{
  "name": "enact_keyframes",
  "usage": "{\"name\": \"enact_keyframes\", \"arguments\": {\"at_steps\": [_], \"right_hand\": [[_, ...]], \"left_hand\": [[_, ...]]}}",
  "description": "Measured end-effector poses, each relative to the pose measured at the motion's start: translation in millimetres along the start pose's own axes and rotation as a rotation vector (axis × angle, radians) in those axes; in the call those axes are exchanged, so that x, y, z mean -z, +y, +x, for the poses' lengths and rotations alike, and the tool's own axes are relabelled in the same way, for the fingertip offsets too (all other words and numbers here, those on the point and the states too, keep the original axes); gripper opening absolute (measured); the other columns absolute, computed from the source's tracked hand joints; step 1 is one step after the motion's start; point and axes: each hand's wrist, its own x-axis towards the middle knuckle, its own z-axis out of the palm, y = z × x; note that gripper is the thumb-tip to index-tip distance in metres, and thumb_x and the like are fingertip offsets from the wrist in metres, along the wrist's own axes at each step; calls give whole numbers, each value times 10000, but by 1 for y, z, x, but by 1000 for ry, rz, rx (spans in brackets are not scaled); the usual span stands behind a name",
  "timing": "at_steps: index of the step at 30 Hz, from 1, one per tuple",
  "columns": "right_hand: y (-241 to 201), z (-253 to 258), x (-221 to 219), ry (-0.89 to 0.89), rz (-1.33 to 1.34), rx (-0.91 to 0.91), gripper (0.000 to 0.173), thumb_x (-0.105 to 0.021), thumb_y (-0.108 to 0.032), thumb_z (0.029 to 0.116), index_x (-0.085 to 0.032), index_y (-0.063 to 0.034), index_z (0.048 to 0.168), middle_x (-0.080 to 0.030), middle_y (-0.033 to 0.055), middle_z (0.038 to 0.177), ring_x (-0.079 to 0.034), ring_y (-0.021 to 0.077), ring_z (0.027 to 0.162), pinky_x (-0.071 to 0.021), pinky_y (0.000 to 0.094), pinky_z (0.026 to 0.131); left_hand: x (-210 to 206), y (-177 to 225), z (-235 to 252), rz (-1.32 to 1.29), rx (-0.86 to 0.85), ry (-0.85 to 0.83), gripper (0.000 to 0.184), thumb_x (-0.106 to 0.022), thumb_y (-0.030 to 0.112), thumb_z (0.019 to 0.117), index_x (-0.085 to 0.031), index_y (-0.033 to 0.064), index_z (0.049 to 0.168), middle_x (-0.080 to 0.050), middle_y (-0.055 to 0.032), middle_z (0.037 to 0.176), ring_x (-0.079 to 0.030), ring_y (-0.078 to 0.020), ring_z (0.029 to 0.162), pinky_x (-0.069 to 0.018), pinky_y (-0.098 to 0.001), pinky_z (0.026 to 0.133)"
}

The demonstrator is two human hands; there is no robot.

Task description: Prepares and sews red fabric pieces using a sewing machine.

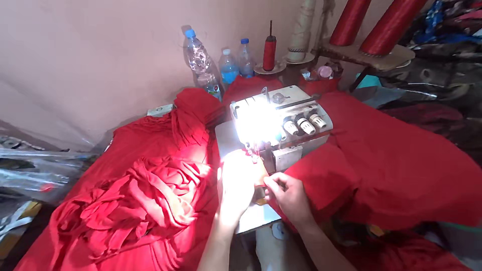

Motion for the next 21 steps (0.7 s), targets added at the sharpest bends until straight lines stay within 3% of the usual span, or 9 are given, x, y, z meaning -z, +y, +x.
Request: {"name": "enact_keyframes", "arguments": {"at_steps": [4,7,9,12,13,15,18,19,21], "right_hand": [[16,33,-13,93,-138,170,389,-657,-69,887,-448,-117,562,-406,-95,543,-362,-40,479,-312,157,479],[18,40,-13,57,-161,157,431,-643,-68,910,-418,-131,548,-382,-99,530,-346,-33,467,-303,170,475],[18,40,-12,47,-162,144,427,-639,-80,925,-425,-131,559,-388,-94,527,-358,-22,458,-317,178,470],[20,38,-12,55,-180,158,427,-641,-87,930,-426,-130,564,-390,-90,531,-363,-19,455,-322,179,462],[19,37,-12,65,-199,167,432,-645,-102,935,-424,-129,564,-390,-87,530,-369,-15,454,-329,182,463],[17,33,-10,95,-286,176,439,-654,-146,937,-438,-117,557,-394,-76,516,-389,0,452,-348,205,470],[8,17,-10,77,-394,163,431,-656,-192,941,-500,-73,557,-427,-35,504,-428,46,458,-364,263,483],[6,10,-11,43,-390,158,437,-646,-222,945,-516,-72,556,-445,-31,498,-450,47,453,-380,266,476],[4,-3,-15,-33,-335,142,388,-655,-281,941,-585,-61,629,-507,-25,549,-497,45,505,-405,259,511]], "left_hand": [[10,-24,31,61,-38,-192,316,-615,226,986,-700,0,1190,-634,-198,1308,-536,-373,1302,-379,-623,1078],[4,-41,47,54,-11,-201,293,-545,168,1030,-689,-3,1220,-635,-195,1289,-537,-363,1277,-386,-551,1083],[1,-44,50,-5,12,-151,295,-545,128,1029,-673,-58,1219,-626,-243,1303,-525,-389,1304,-352,-532,1134],[4,-40,41,-45,101,-99,425,-547,181,1044,-574,-110,1353,-473,-306,1497,-360,-420,1475,-224,-508,1238],[7,-35,36,-47,138,-60,453,-577,236,1035,-587,-86,1354,-491,-292,1489,-396,-407,1459,-263,-513,1224],[14,-28,20,15,155,99,357,-636,294,993,-723,10,1191,-713,-196,1191,-667,-334,1161,-494,-531,1019],[33,-8,-21,138,230,188,247,-654,215,983,-768,-2,1019,-737,-187,915,-717,-355,869,-541,-562,820],[37,0,-36,177,243,163,288,-648,259,987,-766,-4,992,-730,-189,887,-715,-361,849,-547,-559,804],[39,26,-64,230,241,18,386,-560,300,1033,-766,-26,1033,-740,-222,971,-719,-403,947,-537,-579,858]]}}
